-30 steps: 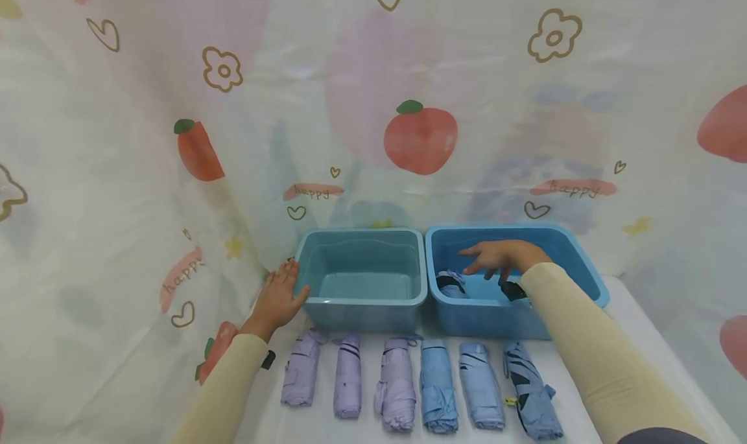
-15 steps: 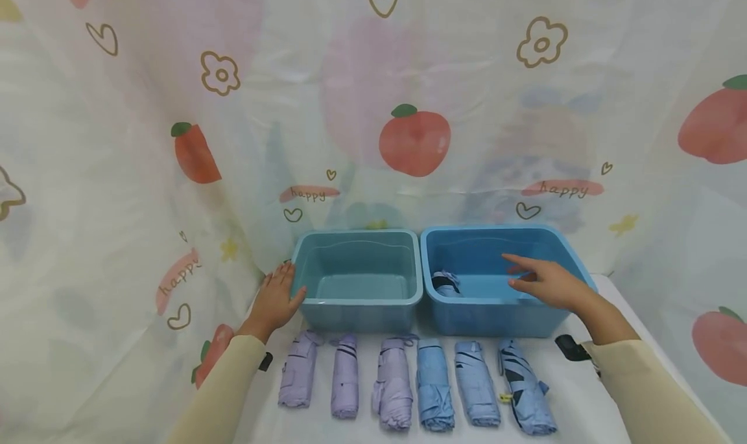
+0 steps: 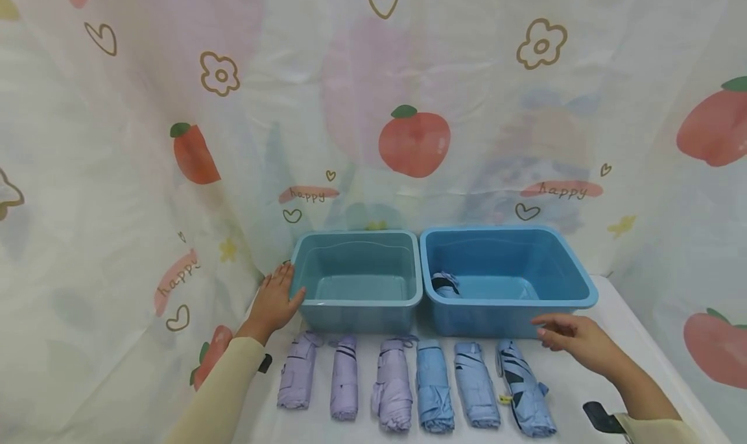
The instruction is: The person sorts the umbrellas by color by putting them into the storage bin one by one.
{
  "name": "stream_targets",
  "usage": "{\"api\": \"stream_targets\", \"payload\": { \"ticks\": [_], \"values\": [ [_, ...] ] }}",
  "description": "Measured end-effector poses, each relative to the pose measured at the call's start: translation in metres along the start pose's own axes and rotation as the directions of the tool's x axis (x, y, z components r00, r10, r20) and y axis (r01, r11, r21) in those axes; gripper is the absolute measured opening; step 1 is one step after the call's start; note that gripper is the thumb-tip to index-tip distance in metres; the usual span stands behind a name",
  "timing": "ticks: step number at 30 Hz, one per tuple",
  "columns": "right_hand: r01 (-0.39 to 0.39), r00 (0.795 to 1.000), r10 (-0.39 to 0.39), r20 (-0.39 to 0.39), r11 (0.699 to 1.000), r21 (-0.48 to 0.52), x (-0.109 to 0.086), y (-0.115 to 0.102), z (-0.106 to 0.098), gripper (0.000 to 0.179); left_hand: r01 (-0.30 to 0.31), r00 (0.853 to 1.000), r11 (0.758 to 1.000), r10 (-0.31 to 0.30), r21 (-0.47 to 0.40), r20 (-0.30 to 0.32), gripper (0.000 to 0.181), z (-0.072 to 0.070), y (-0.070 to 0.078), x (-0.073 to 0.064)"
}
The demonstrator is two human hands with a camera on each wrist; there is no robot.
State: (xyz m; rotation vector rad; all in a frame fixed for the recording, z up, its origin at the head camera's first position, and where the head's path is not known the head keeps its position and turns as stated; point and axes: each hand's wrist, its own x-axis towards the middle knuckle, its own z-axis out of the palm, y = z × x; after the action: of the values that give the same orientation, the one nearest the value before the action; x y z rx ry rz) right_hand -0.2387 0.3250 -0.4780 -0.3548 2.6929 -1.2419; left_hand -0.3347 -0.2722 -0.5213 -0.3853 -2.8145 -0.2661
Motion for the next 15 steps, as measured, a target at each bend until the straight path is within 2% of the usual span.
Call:
{"api": "stream_targets", "payload": {
  "ticks": [3,6,11,13,15],
  "values": [
    [-0.069,0.993,0.062,0.102,0.996,0.065,-0.004,0.017,0.016,0.046,-0.004,1.0,1.0,0.005,0.012,-0.009,0.071,0.001,-0.001,0.0],
    [-0.154,0.978,0.143,0.154,0.986,0.067,-0.005,0.034,0.034,0.05,-0.004,1.0,1.0,0.005,0.01,-0.018,0.072,0.001,-0.001,-0.001],
    [-0.327,0.932,0.327,0.155,0.945,-0.029,-0.004,0.053,0.06,0.066,-0.011,1.0,1.0,0.011,-0.005,-0.012,0.074,0.001,0.001,-0.001],
    [-0.349,0.922,0.358,0.147,0.933,-0.086,-0.004,0.058,0.069,0.074,-0.015,1.0,1.0,0.015,-0.003,-0.015,0.074,0.001,0.001,-0.001],
    [-0.338,0.924,0.357,0.139,0.931,-0.138,-0.005,0.062,0.076,0.081,-0.015,1.0,1.0,0.015,0.003,-0.022,0.073,0.001,0.001,-0.001]
  ]
}}
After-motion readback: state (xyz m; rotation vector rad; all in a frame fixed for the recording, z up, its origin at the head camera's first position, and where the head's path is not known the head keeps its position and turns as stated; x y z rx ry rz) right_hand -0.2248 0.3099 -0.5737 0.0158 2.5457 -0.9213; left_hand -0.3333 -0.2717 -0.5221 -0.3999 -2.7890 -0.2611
